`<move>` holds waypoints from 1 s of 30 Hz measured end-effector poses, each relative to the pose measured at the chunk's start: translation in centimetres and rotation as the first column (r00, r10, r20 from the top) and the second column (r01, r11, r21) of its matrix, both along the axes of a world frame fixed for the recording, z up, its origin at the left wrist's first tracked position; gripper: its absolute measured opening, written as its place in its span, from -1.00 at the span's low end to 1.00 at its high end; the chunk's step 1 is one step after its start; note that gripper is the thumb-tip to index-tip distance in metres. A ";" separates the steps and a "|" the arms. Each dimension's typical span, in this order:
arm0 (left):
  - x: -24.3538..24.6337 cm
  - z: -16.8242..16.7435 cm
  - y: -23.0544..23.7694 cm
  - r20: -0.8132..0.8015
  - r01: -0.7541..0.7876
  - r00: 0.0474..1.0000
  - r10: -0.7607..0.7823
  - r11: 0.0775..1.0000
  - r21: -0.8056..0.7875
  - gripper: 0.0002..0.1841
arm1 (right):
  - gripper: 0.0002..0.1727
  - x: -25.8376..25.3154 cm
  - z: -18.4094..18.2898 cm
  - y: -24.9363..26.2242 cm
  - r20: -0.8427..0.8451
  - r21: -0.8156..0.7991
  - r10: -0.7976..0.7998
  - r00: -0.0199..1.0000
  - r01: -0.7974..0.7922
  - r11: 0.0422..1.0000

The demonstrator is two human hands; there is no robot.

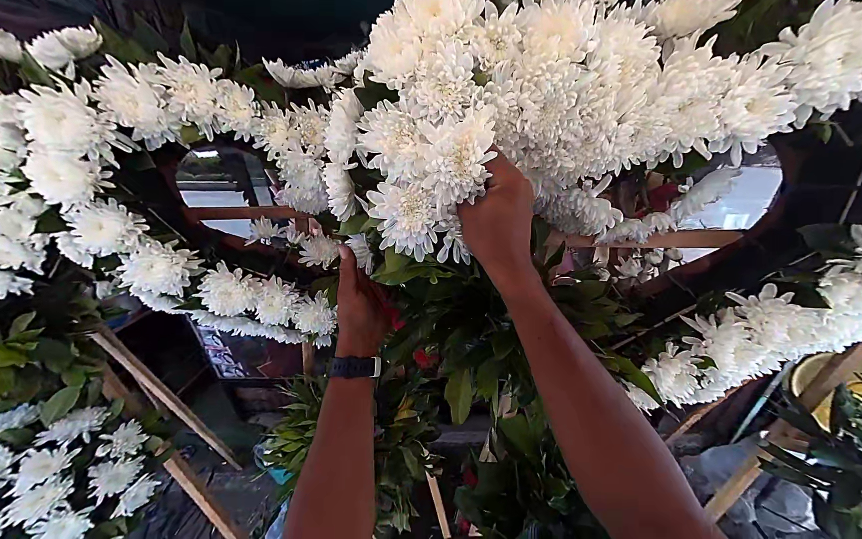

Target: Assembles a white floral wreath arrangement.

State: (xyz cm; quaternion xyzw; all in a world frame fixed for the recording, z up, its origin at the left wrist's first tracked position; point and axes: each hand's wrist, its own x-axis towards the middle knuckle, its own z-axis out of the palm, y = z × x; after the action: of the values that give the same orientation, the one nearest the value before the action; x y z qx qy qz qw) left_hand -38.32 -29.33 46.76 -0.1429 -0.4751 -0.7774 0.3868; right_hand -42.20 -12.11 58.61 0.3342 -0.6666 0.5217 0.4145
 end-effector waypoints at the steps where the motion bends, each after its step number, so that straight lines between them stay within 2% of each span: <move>1: 0.1 0.1 0.1 -0.001 -0.003 1.000 0.003 1.000 -0.023 -0.34 | -0.66 0.3 0.3 -0.1 0.034 0.015 -0.001 0.999 0.001 1.000; 11: 0.5 0.1 0.6 -0.028 0.029 0.999 -0.029 1.000 0.001 -0.39 | -0.62 1.5 1.8 -0.2 0.212 0.136 -0.107 0.971 0.079 0.988; 15: 0.8 0.4 1.2 -0.012 0.026 1.000 -0.026 1.000 0.004 -0.39 | -0.60 2.0 2.3 -0.1 0.234 0.183 -0.158 0.959 0.116 0.976; 26: 1.3 0.5 1.2 0.049 0.010 0.999 -0.009 1.000 -0.014 -0.41 | -0.71 2.9 3.6 -0.4 0.236 0.289 -0.284 0.929 0.212 0.934; 27: 1.5 0.4 1.2 0.081 -0.019 0.997 0.020 1.000 -0.010 -0.38 | -0.69 3.1 3.6 -0.1 0.240 0.316 -0.283 0.929 0.201 0.927; 28: 1.9 0.4 1.2 0.124 -0.112 0.986 0.113 0.994 -0.012 -0.39 | -0.66 3.2 3.5 0.5 0.248 0.344 -0.261 0.933 0.167 0.924; 29: 2.4 0.2 1.1 0.164 -0.284 0.945 0.283 0.959 -0.016 -0.43 | -0.63 3.2 3.2 1.1 0.255 0.367 -0.210 0.944 0.106 0.924; 30: 3.3 -0.1 0.7 0.164 -0.467 0.868 0.469 0.883 -0.051 -0.47 | -0.60 2.9 2.7 1.8 0.253 0.386 -0.146 0.956 0.038 0.922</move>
State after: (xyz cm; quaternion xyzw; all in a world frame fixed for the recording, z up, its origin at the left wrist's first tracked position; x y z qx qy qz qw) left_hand -35.03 -28.63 46.63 0.0417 -0.5308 -0.6675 0.5206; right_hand -39.32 -10.34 61.32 0.2994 -0.8208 0.4052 0.2694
